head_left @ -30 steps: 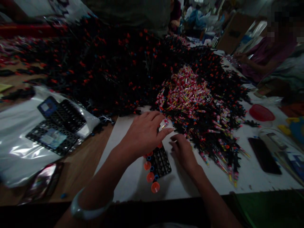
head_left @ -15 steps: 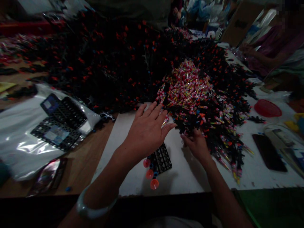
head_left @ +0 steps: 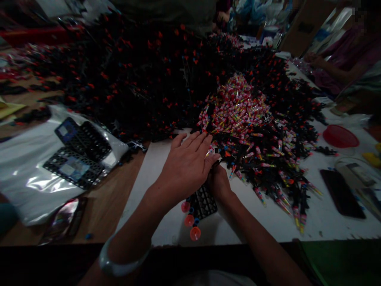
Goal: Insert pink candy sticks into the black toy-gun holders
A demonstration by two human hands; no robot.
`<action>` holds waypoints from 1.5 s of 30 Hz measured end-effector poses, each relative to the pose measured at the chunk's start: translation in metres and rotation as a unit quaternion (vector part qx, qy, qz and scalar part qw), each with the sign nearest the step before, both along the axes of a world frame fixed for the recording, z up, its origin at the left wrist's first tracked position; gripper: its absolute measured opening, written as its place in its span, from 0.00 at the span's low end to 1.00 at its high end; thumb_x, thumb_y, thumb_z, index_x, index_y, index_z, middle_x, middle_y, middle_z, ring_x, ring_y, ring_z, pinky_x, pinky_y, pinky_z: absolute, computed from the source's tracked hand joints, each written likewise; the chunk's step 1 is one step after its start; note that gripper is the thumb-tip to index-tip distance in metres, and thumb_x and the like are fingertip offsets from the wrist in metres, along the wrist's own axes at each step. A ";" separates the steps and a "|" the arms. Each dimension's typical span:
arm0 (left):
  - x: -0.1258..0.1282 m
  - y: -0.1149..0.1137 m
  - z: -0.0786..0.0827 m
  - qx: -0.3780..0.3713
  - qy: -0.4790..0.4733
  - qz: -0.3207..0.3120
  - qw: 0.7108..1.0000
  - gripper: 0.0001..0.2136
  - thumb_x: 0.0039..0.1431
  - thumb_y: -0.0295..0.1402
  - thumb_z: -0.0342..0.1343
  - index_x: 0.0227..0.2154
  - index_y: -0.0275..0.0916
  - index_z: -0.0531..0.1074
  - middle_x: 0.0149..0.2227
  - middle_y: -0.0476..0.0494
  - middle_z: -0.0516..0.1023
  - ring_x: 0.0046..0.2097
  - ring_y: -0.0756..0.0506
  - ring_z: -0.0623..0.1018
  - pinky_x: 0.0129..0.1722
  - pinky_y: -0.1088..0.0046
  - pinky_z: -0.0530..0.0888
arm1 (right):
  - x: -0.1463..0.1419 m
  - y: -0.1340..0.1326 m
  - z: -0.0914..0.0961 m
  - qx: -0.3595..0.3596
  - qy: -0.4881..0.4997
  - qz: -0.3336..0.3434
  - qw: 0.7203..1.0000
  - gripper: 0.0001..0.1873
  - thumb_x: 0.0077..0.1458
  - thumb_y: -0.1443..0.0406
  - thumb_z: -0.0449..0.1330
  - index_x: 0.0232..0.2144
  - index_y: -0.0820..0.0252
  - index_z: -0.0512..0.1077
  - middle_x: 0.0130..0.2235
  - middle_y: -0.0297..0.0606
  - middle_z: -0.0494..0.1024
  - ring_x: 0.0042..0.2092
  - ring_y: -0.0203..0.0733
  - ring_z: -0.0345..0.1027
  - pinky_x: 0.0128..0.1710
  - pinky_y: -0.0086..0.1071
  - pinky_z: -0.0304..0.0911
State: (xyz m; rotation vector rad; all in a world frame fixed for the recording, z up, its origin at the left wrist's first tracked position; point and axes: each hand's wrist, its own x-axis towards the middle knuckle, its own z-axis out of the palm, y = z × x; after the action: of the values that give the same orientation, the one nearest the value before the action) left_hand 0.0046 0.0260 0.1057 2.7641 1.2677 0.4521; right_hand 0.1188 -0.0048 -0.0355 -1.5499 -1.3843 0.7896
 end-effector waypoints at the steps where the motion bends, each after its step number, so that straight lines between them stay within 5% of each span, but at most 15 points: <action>1: 0.001 0.000 0.000 0.001 -0.002 0.002 1.000 0.25 0.65 0.43 0.39 0.58 0.34 0.61 0.60 0.36 0.65 0.62 0.39 0.62 0.61 0.53 0.54 | -0.001 -0.002 0.001 -0.007 -0.069 0.015 0.998 0.13 0.58 0.66 0.50 0.44 0.60 0.69 0.41 0.42 0.77 0.38 0.43 0.71 0.36 0.32 0.65; 5: 0.003 0.000 0.000 0.009 -0.004 0.009 1.000 0.25 0.65 0.44 0.39 0.59 0.35 0.61 0.60 0.36 0.65 0.61 0.38 0.64 0.58 0.52 0.57 | -0.010 -0.002 0.008 -0.057 -0.299 0.073 0.950 0.15 0.58 0.71 0.48 0.45 0.60 0.69 0.40 0.44 0.77 0.35 0.44 0.72 0.32 0.31 0.63; 11: 0.000 0.001 -0.001 0.022 -0.002 0.001 1.000 0.20 0.65 0.37 0.38 0.52 0.37 0.68 0.55 0.39 0.72 0.58 0.39 0.67 0.56 0.53 0.58 | -0.004 -0.003 0.035 -0.077 -0.347 0.052 0.933 0.13 0.61 0.70 0.46 0.44 0.61 0.67 0.39 0.42 0.75 0.36 0.42 0.71 0.31 0.30 0.62; 14: -0.002 0.000 -0.001 0.019 -0.010 0.006 1.000 0.19 0.63 0.32 0.40 0.52 0.35 0.68 0.54 0.39 0.73 0.56 0.40 0.68 0.55 0.55 0.58 | 0.038 -0.020 0.051 -0.074 -0.386 -0.043 0.918 0.14 0.60 0.68 0.53 0.48 0.60 0.65 0.45 0.44 0.71 0.40 0.42 0.69 0.32 0.29 0.61; 17: -0.002 0.000 0.000 0.010 -0.027 0.004 1.000 0.20 0.61 0.30 0.41 0.55 0.34 0.64 0.55 0.39 0.72 0.56 0.40 0.68 0.55 0.56 0.59 | 0.095 -0.038 0.061 -0.149 -0.493 -0.172 0.840 0.17 0.56 0.67 0.57 0.49 0.61 0.65 0.48 0.50 0.65 0.39 0.46 0.69 0.30 0.31 0.59; 19: -0.001 0.001 -0.001 0.006 -0.032 -0.001 0.999 0.19 0.61 0.30 0.42 0.54 0.35 0.66 0.54 0.39 0.73 0.55 0.40 0.69 0.55 0.55 0.59 | 0.122 -0.045 0.064 -0.188 -0.537 -0.172 0.804 0.13 0.55 0.69 0.57 0.44 0.63 0.68 0.45 0.50 0.66 0.39 0.48 0.68 0.30 0.33 0.59; 21: 0.000 0.002 -0.002 0.005 -0.032 -0.003 0.999 0.18 0.61 0.30 0.42 0.51 0.35 0.68 0.53 0.40 0.74 0.55 0.39 0.69 0.55 0.54 0.59 | 0.130 -0.046 0.062 -0.171 -0.524 -0.146 0.822 0.11 0.55 0.69 0.56 0.42 0.62 0.69 0.44 0.48 0.67 0.40 0.48 0.68 0.31 0.33 0.60; 23: 0.000 0.002 -0.003 0.008 -0.033 -0.004 0.999 0.18 0.61 0.30 0.42 0.51 0.35 0.69 0.52 0.40 0.74 0.55 0.39 0.69 0.55 0.54 0.59 | 0.116 -0.042 0.055 -0.107 -0.441 -0.127 0.882 0.10 0.57 0.67 0.53 0.41 0.61 0.69 0.43 0.46 0.70 0.40 0.46 0.69 0.33 0.33 0.61; 26: 0.000 0.002 -0.002 0.012 -0.030 -0.009 0.999 0.19 0.61 0.30 0.42 0.51 0.35 0.68 0.53 0.39 0.73 0.56 0.39 0.69 0.55 0.54 0.59 | 0.073 -0.030 0.036 -0.039 -0.205 -0.068 0.976 0.13 0.61 0.61 0.48 0.41 0.62 0.68 0.35 0.41 0.74 0.32 0.40 0.69 0.31 0.30 0.63; 28: -0.001 0.002 -0.002 0.009 -0.024 -0.007 1.000 0.19 0.61 0.30 0.42 0.52 0.35 0.68 0.54 0.38 0.73 0.56 0.39 0.68 0.55 0.54 0.59 | 0.044 -0.022 0.021 -0.028 -0.064 -0.007 0.998 0.14 0.60 0.60 0.48 0.42 0.62 0.67 0.31 0.38 0.75 0.28 0.38 0.69 0.29 0.29 0.64; 30: -0.002 0.001 -0.001 0.008 -0.018 -0.003 1.000 0.19 0.61 0.30 0.42 0.52 0.34 0.68 0.54 0.38 0.72 0.56 0.39 0.68 0.56 0.54 0.58 | 0.023 -0.017 0.009 -0.010 -0.004 0.018 1.000 0.14 0.58 0.61 0.49 0.42 0.61 0.67 0.33 0.38 0.76 0.32 0.39 0.70 0.33 0.30 0.66; 34: -0.002 0.000 -0.002 0.008 -0.025 -0.008 1.000 0.18 0.61 0.30 0.42 0.51 0.35 0.68 0.54 0.39 0.73 0.56 0.39 0.68 0.56 0.55 0.58 | 0.007 -0.016 0.002 0.024 -0.043 0.007 0.999 0.15 0.57 0.64 0.49 0.45 0.62 0.67 0.42 0.44 0.74 0.43 0.44 0.69 0.42 0.35 0.65; 39: 0.001 0.000 -0.001 0.013 -0.051 -0.007 0.999 0.18 0.65 0.36 0.40 0.52 0.38 0.68 0.52 0.41 0.74 0.55 0.39 0.69 0.54 0.55 0.58 | -0.010 -0.020 0.012 -0.034 -0.149 0.000 0.988 0.15 0.60 0.65 0.46 0.47 0.60 0.65 0.40 0.42 0.74 0.38 0.43 0.69 0.36 0.32 0.64; 43: 0.000 0.000 -0.001 0.025 -0.026 -0.006 0.999 0.19 0.65 0.41 0.40 0.49 0.39 0.70 0.51 0.40 0.75 0.55 0.38 0.69 0.53 0.54 0.59 | -0.003 -0.026 0.020 -0.032 -0.208 0.006 0.978 0.13 0.62 0.66 0.45 0.43 0.59 0.67 0.36 0.39 0.74 0.37 0.40 0.68 0.36 0.30 0.63; 45: -0.001 -0.001 -0.002 0.031 -0.016 -0.012 0.999 0.18 0.66 0.39 0.39 0.47 0.39 0.72 0.50 0.40 0.75 0.54 0.39 0.69 0.52 0.54 0.59 | 0.015 -0.030 0.023 -0.002 -0.259 -0.047 0.965 0.12 0.61 0.63 0.50 0.44 0.63 0.66 0.40 0.44 0.72 0.41 0.44 0.68 0.38 0.33 0.64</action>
State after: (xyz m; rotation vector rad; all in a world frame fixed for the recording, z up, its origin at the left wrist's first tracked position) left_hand 0.0040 0.0254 0.1039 2.8068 1.2320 0.5400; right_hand 0.1336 -0.0345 -0.0120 -1.8950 -1.6576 0.3336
